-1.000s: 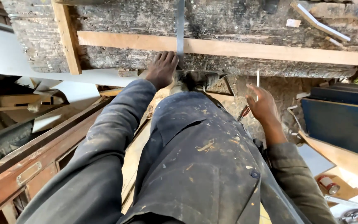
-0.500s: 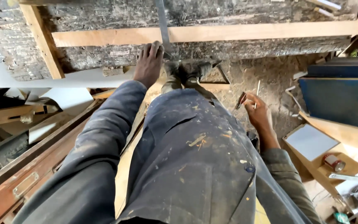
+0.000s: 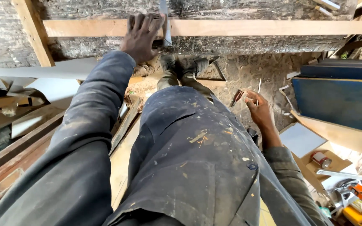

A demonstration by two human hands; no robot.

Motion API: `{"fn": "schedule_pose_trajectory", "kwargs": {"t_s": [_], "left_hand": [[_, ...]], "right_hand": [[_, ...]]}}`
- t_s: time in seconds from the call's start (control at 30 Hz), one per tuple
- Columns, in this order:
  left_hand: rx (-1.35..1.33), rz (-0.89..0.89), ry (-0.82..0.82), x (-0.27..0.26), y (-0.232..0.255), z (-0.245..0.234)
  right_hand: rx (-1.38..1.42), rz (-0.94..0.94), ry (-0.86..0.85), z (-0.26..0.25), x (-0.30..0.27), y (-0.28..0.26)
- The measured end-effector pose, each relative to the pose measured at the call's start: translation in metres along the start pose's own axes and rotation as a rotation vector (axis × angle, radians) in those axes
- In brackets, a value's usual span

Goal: Measuring and marking a wooden plank using a tape measure, pencil, and ruler

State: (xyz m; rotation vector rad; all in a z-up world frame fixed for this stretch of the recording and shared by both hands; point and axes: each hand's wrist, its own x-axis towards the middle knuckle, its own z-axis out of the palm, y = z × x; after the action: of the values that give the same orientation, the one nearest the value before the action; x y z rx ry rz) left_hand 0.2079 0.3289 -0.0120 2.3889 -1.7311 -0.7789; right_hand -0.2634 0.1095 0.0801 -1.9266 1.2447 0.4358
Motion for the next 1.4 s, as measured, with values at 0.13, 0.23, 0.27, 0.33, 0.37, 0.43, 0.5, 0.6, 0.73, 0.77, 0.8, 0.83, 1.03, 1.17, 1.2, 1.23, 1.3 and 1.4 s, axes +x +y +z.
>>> {"fn": "schedule_pose_trajectory", "kwargs": {"t_s": [0.13, 0.23, 0.27, 0.33, 0.37, 0.43, 0.5, 0.6, 0.73, 0.77, 0.8, 0.83, 1.03, 1.17, 1.2, 1.23, 1.3, 1.4], "left_hand": [[-0.072, 0.036, 0.032, -0.022, 0.007, 0.018], [0.001, 0.128, 0.131, -0.039, 0.007, 0.051], [0.056, 0.152, 0.187, -0.048, 0.011, 0.063], [0.042, 0.164, 0.195, -0.054, 0.021, 0.065], [0.044, 0.171, 0.209, -0.055, 0.021, 0.063], [0.022, 0.171, 0.189, -0.057, 0.026, 0.068], [-0.003, 0.163, 0.158, -0.061, 0.031, 0.073], [-0.029, 0.149, 0.198, -0.058, 0.034, 0.075], [0.049, 0.237, 0.335, -0.052, 0.030, 0.078], [0.050, 0.244, 0.266, -0.051, 0.028, 0.080], [0.045, 0.237, 0.267, -0.051, 0.027, 0.078], [0.032, 0.262, 0.287, -0.053, 0.026, 0.075], [-0.045, 0.287, 0.273, -0.054, 0.022, 0.074], [-0.024, 0.302, 0.284, -0.055, 0.019, 0.077], [-0.030, 0.299, 0.281, -0.054, 0.018, 0.078], [-0.015, 0.310, 0.308, -0.054, 0.017, 0.078], [-0.003, 0.316, 0.335, -0.054, 0.017, 0.079], [-0.001, 0.325, 0.385, -0.054, 0.016, 0.078]], "right_hand": [[0.037, -0.038, -0.011, 0.006, 0.007, 0.010], [0.006, -0.109, 0.008, 0.014, 0.012, 0.023], [-0.012, -0.166, 0.004, 0.015, 0.012, 0.029], [-0.005, -0.162, -0.009, 0.019, 0.009, 0.032], [0.011, -0.175, -0.020, 0.021, 0.016, 0.031], [-0.051, -0.107, -0.052, 0.011, 0.014, 0.003], [-0.113, -0.037, -0.097, 0.008, 0.013, -0.014], [-0.062, -0.091, -0.130, 0.006, 0.020, -0.039], [-0.098, -0.172, -0.133, 0.000, 0.028, -0.089], [-0.054, -0.237, -0.148, 0.001, 0.031, -0.097], [-0.061, -0.238, -0.153, -0.001, 0.033, -0.119], [-0.097, -0.191, -0.169, -0.001, 0.032, -0.140], [-0.033, -0.207, -0.287, 0.011, 0.045, -0.209], [-0.042, -0.368, -0.325, 0.029, 0.058, -0.221], [-0.045, -0.364, -0.331, 0.032, 0.060, -0.227], [-0.116, -0.372, -0.339, 0.035, 0.061, -0.232], [-0.190, -0.381, -0.352, 0.042, 0.064, -0.237], [-0.189, -0.474, -0.325, 0.052, 0.073, -0.238]]}}
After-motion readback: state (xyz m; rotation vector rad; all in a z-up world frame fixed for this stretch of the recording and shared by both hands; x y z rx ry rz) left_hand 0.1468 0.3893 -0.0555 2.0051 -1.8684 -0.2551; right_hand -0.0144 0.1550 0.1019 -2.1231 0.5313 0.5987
